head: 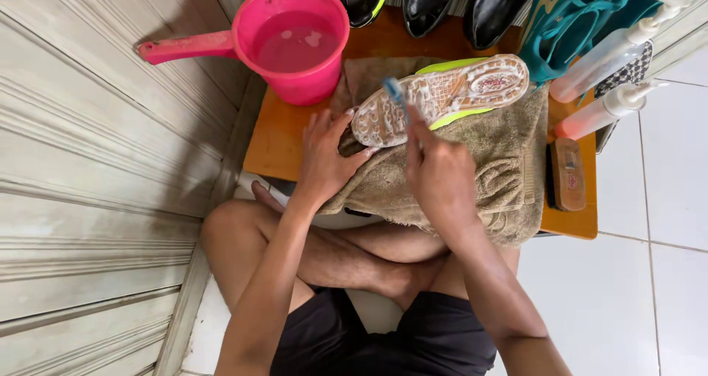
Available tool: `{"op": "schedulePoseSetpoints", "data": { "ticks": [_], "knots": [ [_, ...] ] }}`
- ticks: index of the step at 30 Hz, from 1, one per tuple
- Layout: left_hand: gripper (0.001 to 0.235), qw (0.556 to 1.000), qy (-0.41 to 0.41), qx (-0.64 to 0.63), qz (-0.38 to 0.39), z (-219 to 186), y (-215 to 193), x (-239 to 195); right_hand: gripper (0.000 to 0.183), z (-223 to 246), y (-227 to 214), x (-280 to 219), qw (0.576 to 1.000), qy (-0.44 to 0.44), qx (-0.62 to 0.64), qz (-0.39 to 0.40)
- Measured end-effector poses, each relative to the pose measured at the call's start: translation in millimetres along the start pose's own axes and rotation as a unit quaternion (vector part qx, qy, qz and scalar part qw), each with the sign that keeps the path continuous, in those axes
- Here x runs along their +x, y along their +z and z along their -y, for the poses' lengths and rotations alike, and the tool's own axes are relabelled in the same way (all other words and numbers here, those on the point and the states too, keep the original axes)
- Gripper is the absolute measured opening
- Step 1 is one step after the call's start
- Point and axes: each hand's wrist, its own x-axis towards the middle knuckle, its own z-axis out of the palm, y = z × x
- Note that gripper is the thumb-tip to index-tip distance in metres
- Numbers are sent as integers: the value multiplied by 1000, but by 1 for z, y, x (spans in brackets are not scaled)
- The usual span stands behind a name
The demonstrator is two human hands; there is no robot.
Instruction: The person scrubs the sole of a sneaker with a toothbrush and soapy water. They hold the shoe steady with one hand while scrubbing the tread pattern with the other.
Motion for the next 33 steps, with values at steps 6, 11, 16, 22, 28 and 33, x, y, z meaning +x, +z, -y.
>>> {"op": "schedulePoseSetpoints", "data": {
  "ticks": [6,11,16,22,28,33],
  "knots": [
    [68,1000,14,7,-17,11,7,2,28,-19,-1,4,999,-6,17,-29],
    [76,997,-33,-66,11,6,-2,3,30,-29,-9,10,992,32,107,62],
    [70,976,-108,-186,-23,29,15,-2,25,-49,-10,31,992,38,100,67],
    [28,963,-102,-222,-114,18,7,-1,16,-8,-7,103,978,-145,142,53],
    [25,967,-86,-201,-130,22,10,0,24,-2,58,173,980,-171,14,97],
    [18,963,-76,-223,-127,21,9,0,26,8,80,193,982,-113,-49,145]
  ]
}}
